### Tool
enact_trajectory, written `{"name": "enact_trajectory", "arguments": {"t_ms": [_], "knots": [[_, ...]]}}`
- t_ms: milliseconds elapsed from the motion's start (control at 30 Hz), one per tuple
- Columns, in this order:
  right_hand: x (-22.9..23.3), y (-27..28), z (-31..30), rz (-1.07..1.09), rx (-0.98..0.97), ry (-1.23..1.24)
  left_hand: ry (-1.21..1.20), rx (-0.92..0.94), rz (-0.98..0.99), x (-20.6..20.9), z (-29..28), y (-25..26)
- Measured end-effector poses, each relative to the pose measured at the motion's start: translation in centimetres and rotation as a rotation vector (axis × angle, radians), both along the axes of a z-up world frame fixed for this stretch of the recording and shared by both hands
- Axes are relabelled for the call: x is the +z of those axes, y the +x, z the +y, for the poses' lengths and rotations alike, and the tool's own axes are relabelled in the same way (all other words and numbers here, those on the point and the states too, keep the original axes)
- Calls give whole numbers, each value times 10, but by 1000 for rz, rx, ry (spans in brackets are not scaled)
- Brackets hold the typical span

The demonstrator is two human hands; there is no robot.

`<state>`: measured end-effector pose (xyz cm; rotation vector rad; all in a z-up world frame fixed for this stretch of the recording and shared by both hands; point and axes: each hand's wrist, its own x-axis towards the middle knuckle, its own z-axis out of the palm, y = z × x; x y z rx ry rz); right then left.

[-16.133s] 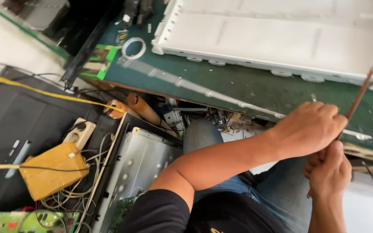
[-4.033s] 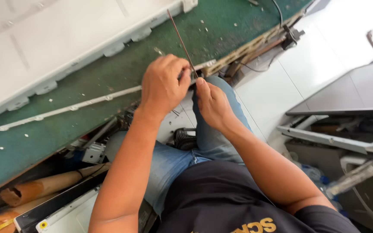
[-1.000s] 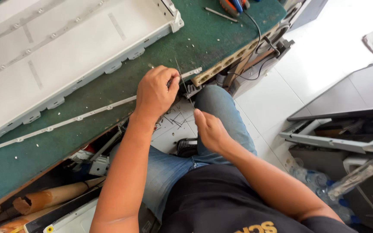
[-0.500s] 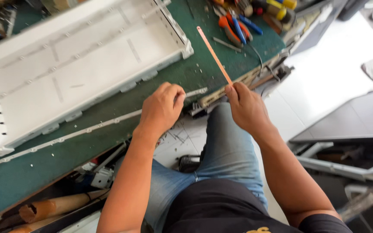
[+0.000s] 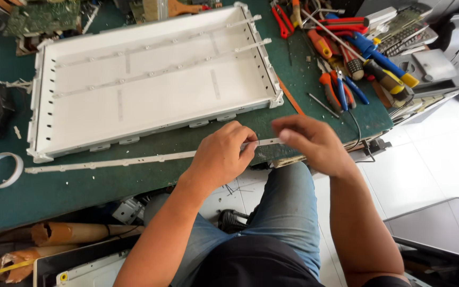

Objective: The person removes white LED strips from a large electronic chassis using pliers and a screwdriver, then aligns and organizes multiple LED strips on the workbench.

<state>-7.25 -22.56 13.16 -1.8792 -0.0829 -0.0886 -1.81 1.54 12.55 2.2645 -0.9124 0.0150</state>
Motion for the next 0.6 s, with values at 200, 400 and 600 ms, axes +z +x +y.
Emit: {"name": "enact_trajectory", "arguments": {"t_ms": [200,400,600], "knots": [[-28,7,21,229,52,223,-18,-34,10,7,4,-3],[-66,22,14,280,222,685,-181,-103,143,26,10,0],[-91,34,9,284,305,775,-169,-102,96,26,11,3]]}}
